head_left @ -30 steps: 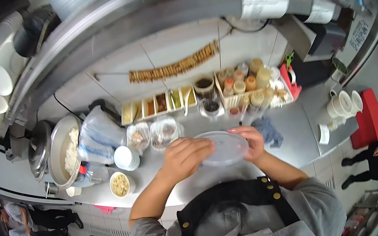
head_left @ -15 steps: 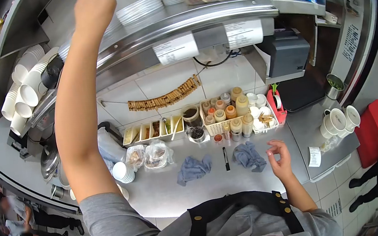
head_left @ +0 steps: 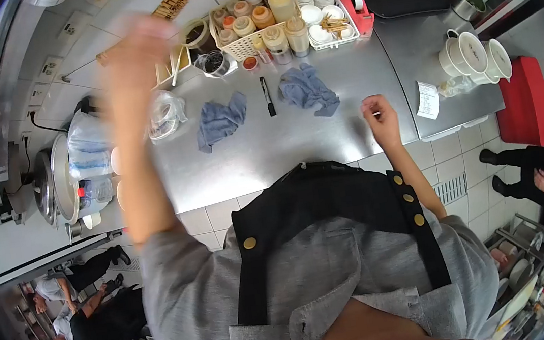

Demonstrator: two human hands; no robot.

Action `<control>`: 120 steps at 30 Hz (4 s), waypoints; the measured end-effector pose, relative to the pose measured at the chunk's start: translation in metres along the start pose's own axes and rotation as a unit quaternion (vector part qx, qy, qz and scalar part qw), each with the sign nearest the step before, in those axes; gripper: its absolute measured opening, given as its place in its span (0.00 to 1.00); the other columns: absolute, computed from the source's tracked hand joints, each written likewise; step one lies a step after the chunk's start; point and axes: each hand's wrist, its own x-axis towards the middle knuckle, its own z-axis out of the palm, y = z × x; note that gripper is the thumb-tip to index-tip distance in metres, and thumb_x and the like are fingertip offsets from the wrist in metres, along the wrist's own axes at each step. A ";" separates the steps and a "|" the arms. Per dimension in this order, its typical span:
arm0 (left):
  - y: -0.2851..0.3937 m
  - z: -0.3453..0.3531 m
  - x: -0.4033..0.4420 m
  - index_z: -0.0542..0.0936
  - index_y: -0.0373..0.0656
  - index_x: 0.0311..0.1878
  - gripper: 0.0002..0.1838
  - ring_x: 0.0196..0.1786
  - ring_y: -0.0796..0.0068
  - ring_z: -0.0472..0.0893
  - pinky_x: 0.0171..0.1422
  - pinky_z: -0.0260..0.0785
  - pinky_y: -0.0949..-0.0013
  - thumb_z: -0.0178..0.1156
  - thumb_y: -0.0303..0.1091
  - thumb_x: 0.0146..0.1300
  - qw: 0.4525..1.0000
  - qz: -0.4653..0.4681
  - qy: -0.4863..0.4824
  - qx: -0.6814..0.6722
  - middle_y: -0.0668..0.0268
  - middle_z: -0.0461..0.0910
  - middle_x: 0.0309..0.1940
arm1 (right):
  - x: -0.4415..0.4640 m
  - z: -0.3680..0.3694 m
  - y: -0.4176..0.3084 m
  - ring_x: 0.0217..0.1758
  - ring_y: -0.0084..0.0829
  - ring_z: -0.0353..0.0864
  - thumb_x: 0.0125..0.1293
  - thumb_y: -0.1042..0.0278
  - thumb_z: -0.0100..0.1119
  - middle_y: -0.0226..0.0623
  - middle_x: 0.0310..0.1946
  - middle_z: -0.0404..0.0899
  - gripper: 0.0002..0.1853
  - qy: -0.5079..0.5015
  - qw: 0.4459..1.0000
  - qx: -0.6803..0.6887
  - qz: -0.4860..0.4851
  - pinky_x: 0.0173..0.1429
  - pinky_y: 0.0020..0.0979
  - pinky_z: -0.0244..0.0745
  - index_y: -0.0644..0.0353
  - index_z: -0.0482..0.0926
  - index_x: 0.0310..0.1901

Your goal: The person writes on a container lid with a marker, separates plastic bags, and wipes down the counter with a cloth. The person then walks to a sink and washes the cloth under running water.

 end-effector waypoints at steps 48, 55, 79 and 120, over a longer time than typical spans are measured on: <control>-0.257 0.137 -0.187 0.82 0.47 0.51 0.18 0.57 0.46 0.77 0.62 0.70 0.54 0.59 0.21 0.57 0.979 0.041 -0.079 0.184 0.49 0.76 0.57 | 0.319 0.062 0.030 0.51 0.51 0.77 0.68 0.71 0.55 0.51 0.48 0.75 0.17 -0.023 0.903 -0.328 -0.275 0.55 0.41 0.72 0.60 0.77 0.58; -0.410 0.118 -0.058 0.76 0.56 0.64 0.24 0.67 0.49 0.69 0.67 0.65 0.51 0.60 0.33 0.63 0.954 -0.096 0.021 0.283 0.52 0.68 0.66 | 0.257 0.078 0.010 0.57 0.50 0.72 0.62 0.63 0.65 0.46 0.51 0.74 0.26 0.150 0.895 -0.325 -0.268 0.59 0.48 0.67 0.57 0.70 0.61; -0.174 0.270 -0.195 0.81 0.47 0.55 0.16 0.54 0.55 0.73 0.63 0.62 0.54 0.54 0.32 0.64 0.923 -0.015 -0.381 -0.042 0.57 0.75 0.53 | 0.078 -0.078 0.065 0.47 0.50 0.79 0.61 0.64 0.61 0.50 0.43 0.78 0.19 -0.058 0.962 -0.193 -0.186 0.52 0.39 0.75 0.62 0.76 0.52; -0.459 -0.190 -0.404 0.74 0.44 0.61 0.22 0.64 0.51 0.72 0.64 0.64 0.52 0.61 0.36 0.64 0.855 -0.352 0.157 0.348 0.54 0.76 0.60 | 0.086 0.050 0.106 0.60 0.53 0.70 0.67 0.54 0.61 0.54 0.58 0.70 0.24 0.162 0.869 -0.462 -0.066 0.64 0.47 0.66 0.56 0.75 0.61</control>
